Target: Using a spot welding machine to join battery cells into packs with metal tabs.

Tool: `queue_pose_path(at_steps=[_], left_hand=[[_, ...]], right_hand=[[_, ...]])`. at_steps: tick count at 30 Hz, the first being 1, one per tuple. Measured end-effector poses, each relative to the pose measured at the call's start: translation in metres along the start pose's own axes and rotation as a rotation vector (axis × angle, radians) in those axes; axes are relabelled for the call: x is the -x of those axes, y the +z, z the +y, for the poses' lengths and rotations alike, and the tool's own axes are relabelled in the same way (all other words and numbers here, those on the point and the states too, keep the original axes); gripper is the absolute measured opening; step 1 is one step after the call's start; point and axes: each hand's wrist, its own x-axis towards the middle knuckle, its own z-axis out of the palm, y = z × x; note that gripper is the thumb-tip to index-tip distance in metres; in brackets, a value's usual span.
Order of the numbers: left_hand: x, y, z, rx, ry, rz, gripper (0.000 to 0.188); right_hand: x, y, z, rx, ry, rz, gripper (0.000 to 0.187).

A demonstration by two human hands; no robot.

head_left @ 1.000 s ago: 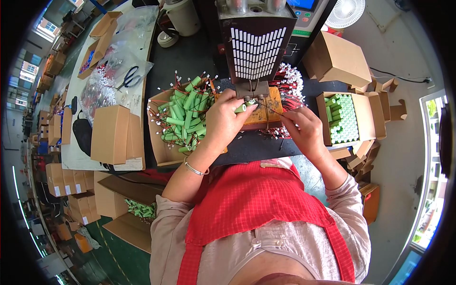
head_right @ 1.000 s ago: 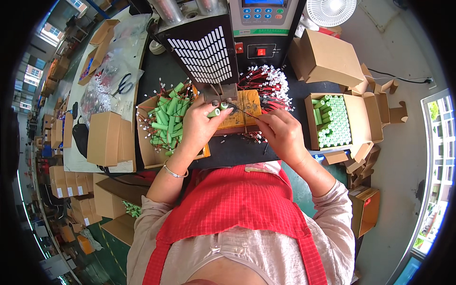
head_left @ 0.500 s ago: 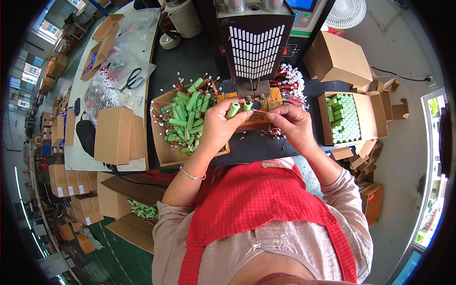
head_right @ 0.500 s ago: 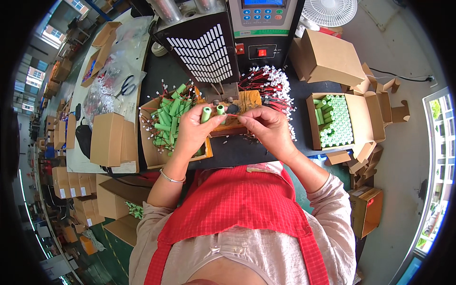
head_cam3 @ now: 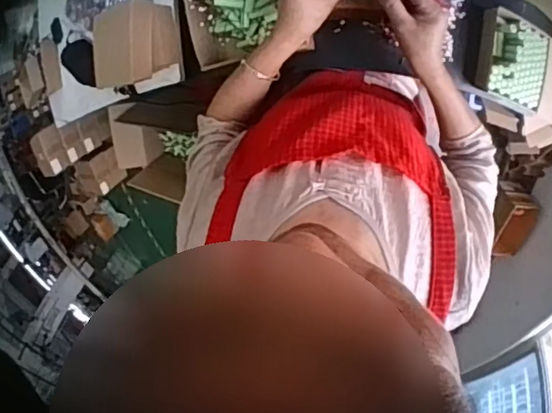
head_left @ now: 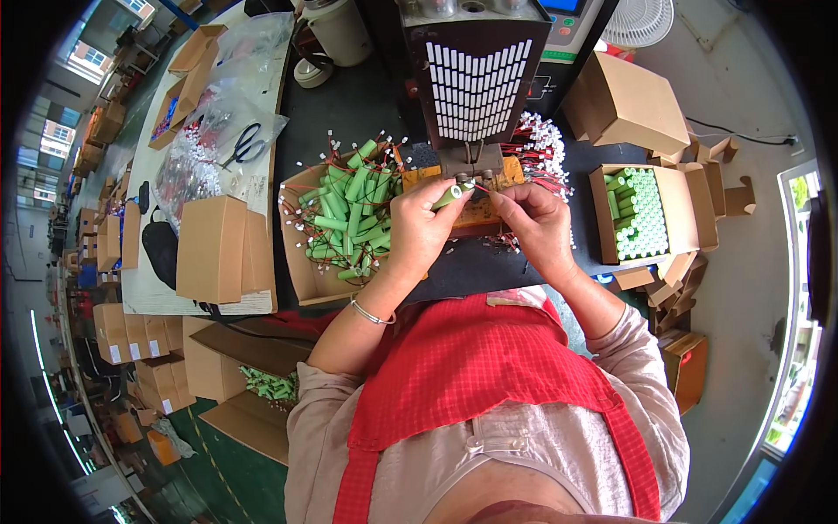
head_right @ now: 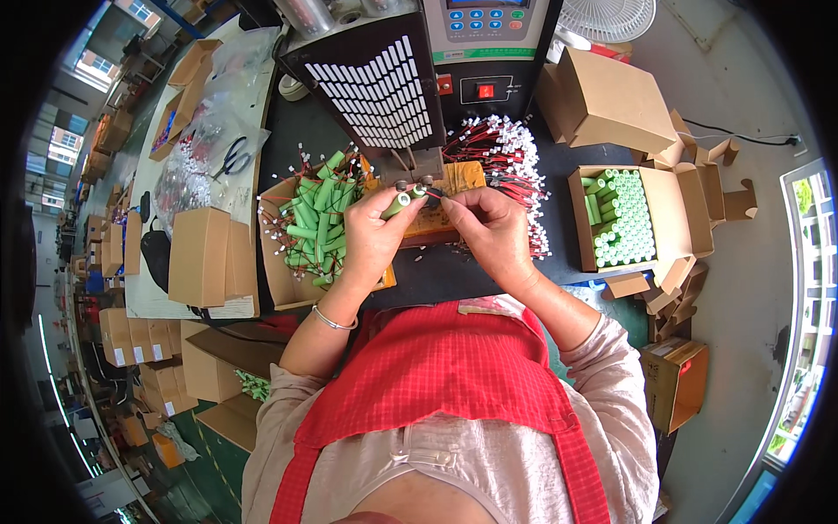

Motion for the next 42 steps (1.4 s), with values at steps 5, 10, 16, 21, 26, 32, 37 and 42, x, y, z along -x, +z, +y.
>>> queue_pose_path(at_steps=[5,10,16,21,26,32,37,42], left_hand=[[-0.003,0.001,0.007,-0.019,-0.029,-0.048,0.014],[0.004,-0.016,0.004,0.048,-0.182,0.0,0.016],[0.0,-0.083,-0.017,-0.218,-0.094,0.184,0.034],[0.01,-0.086,-0.008,-0.032,-0.197,0.0,0.031],[0.013,-0.076,0.007,-0.225,-0.108,-0.093,0.025],[0.019,-0.048,0.013,0.331,-0.256,-0.144,0.026],[0.024,-0.005,0.019,0.723,-0.491,-0.142,0.03],[0.024,0.013,0.023,0.949,-0.524,-0.093,0.033]], right_hand=[[0.001,-0.004,0.008,0.018,0.011,0.001,0.01],[0.003,-0.02,0.001,0.207,-0.288,-0.031,0.012],[-0.025,-0.1,0.037,0.73,-0.149,0.034,0.021],[-0.033,-0.109,0.08,0.983,-0.196,-0.066,0.022],[-0.032,-0.119,0.067,1.081,-0.227,-0.107,0.012],[-0.015,-0.127,0.002,0.674,-0.222,0.207,0.01],[0.011,-0.108,-0.013,0.475,-0.11,0.144,0.01],[0.031,-0.085,-0.014,0.385,-0.142,-0.073,0.007]])
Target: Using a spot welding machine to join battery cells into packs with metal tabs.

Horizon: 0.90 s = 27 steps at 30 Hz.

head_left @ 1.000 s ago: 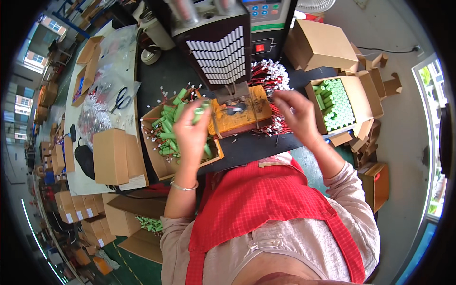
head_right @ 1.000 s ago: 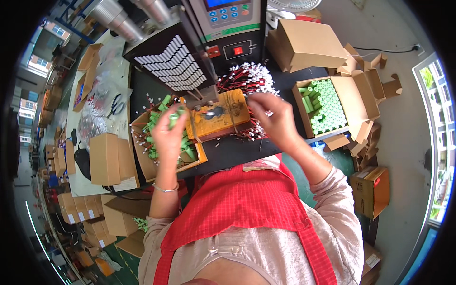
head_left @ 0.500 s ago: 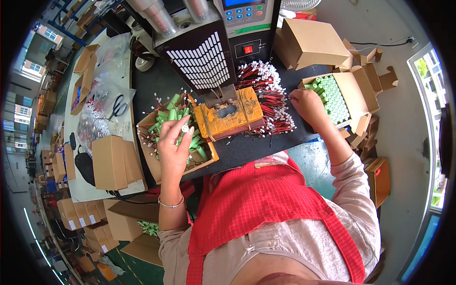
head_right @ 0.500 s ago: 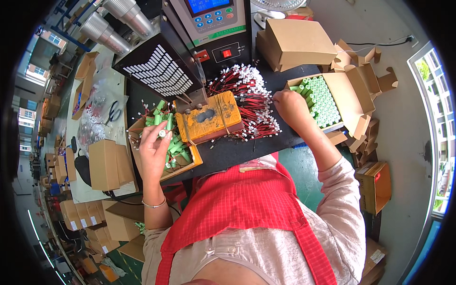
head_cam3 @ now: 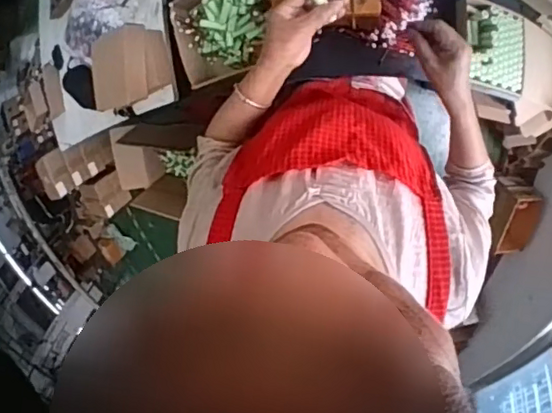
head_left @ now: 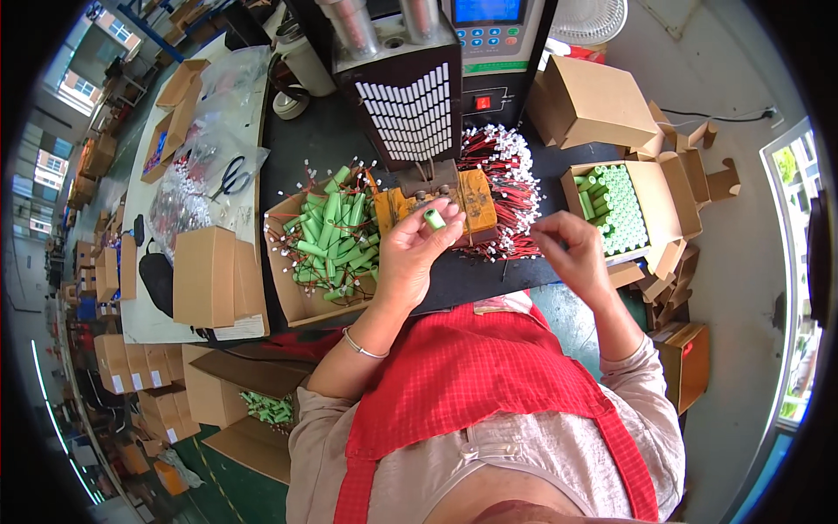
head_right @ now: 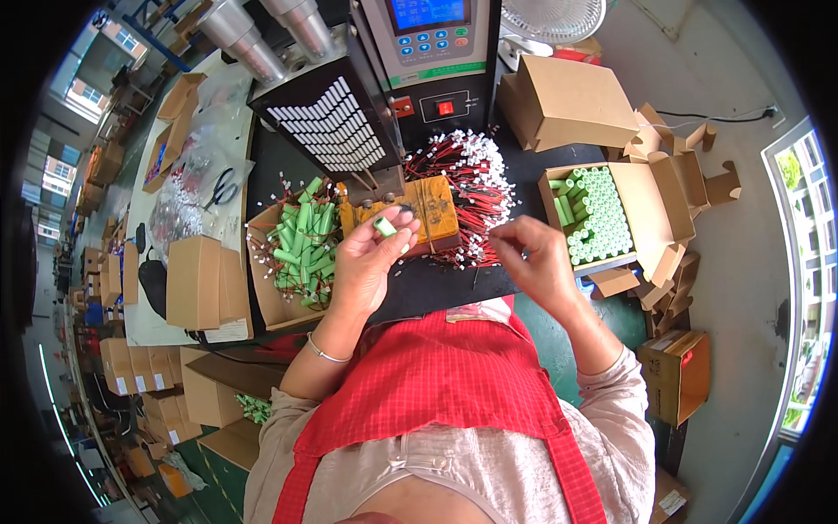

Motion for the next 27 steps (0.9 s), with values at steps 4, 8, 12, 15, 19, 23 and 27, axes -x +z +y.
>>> queue_pose_path(at_steps=[4,8,12,15,19,23,27], left_hand=[[0.001,0.001,-0.002,0.058,0.002,-0.004,0.026],[0.002,-0.003,-0.005,0.04,-0.007,-0.014,0.021],[0.002,-0.007,-0.008,0.044,-0.03,-0.057,0.022],[0.001,-0.008,-0.003,0.047,-0.008,-0.059,0.021],[-0.001,-0.016,0.006,0.016,0.024,0.014,0.02],[-0.003,-0.019,0.005,0.05,0.034,0.005,0.022],[-0.006,-0.022,0.007,0.019,0.039,0.019,0.024]], right_hand=[[0.009,0.017,0.001,-0.033,0.057,-0.156,0.008],[0.003,0.027,-0.005,-0.064,0.011,-0.299,0.024],[0.0,0.053,-0.01,-0.46,0.072,-0.291,0.041],[-0.008,0.058,-0.015,-0.794,0.187,-0.266,0.051],[-0.024,0.045,-0.018,-0.69,0.209,-0.293,0.054],[-0.041,0.043,-0.011,-1.292,0.606,-0.538,0.065],[-0.041,0.049,-0.015,-0.76,0.447,-0.356,0.032]])
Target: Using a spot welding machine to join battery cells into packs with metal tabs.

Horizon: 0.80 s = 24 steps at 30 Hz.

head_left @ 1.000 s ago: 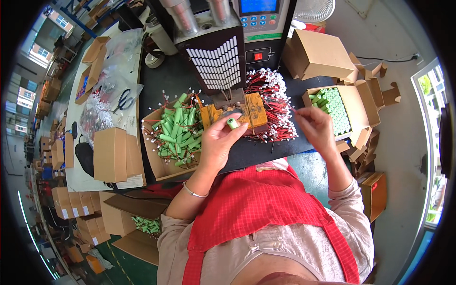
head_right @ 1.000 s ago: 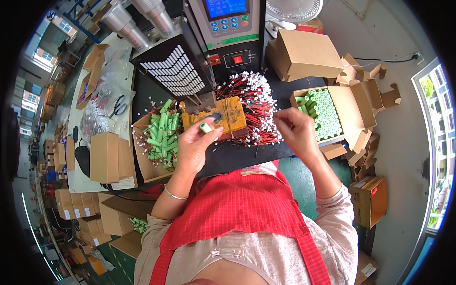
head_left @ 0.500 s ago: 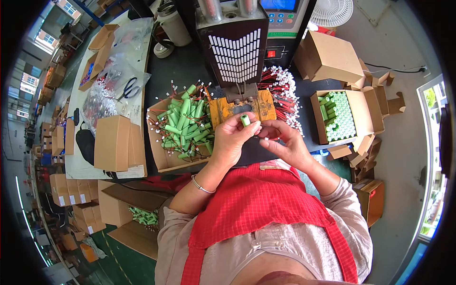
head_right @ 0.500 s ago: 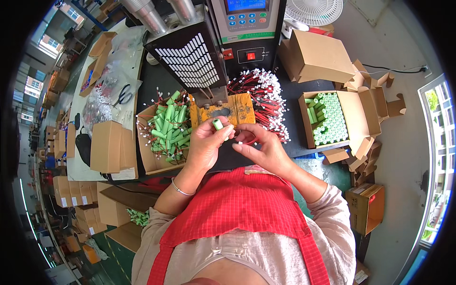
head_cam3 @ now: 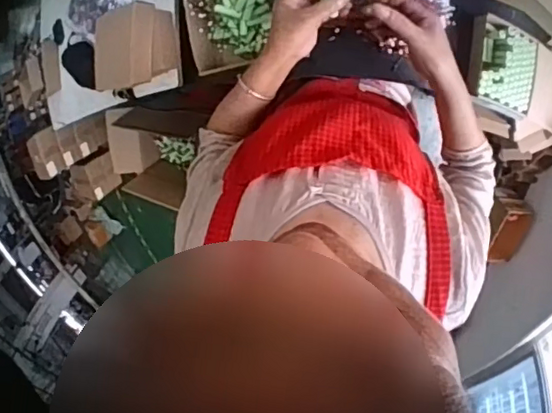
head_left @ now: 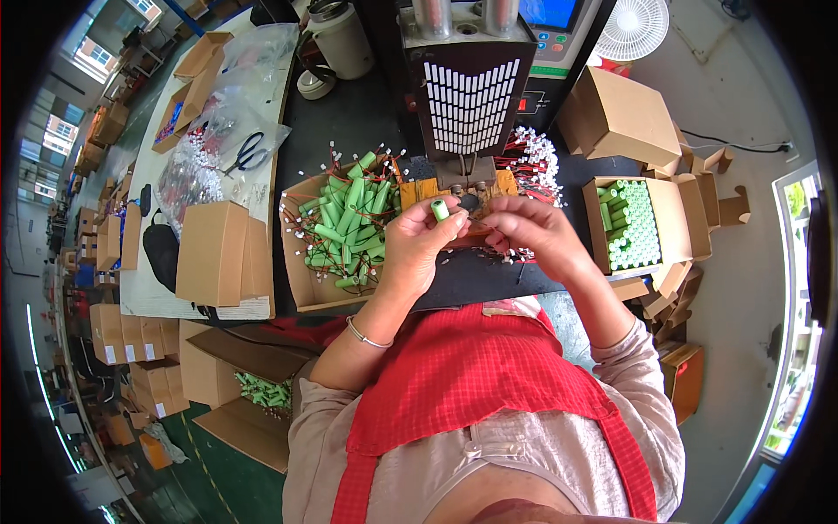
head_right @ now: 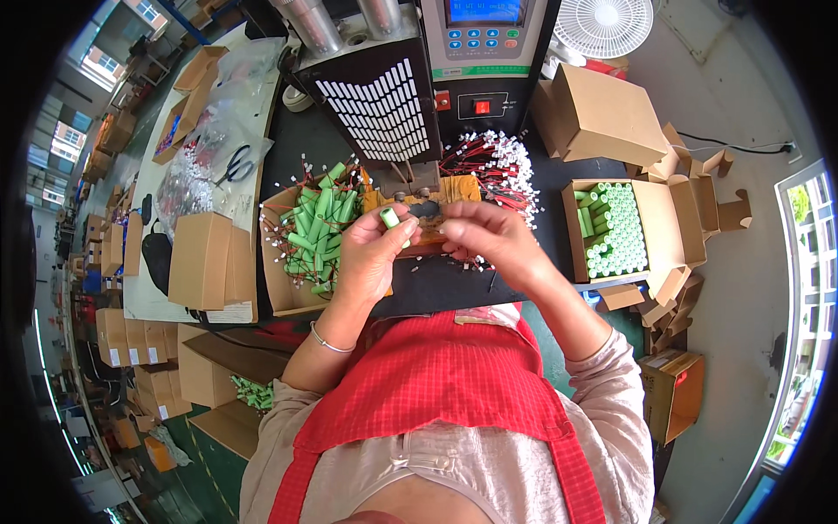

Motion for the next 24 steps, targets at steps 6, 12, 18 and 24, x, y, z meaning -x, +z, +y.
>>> queue_pose_path(at_steps=[6,12,18,24], left_hand=[[-0.008,-0.002,-0.009,-0.484,0.298,0.0,0.024],[-0.022,-0.003,0.0,-0.949,0.479,0.015,0.02],[-0.027,0.001,0.003,-1.045,0.56,-0.008,0.018],[-0.024,0.005,0.009,-1.112,0.519,0.022,0.015]], right_hand=[[-0.007,0.007,0.002,0.142,-0.04,0.064,0.017],[-0.016,0.006,-0.005,0.18,-0.002,0.069,0.02],[-0.024,0.007,-0.01,0.234,0.04,0.064,0.02],[-0.023,0.004,-0.01,0.167,0.05,0.036,0.019]])
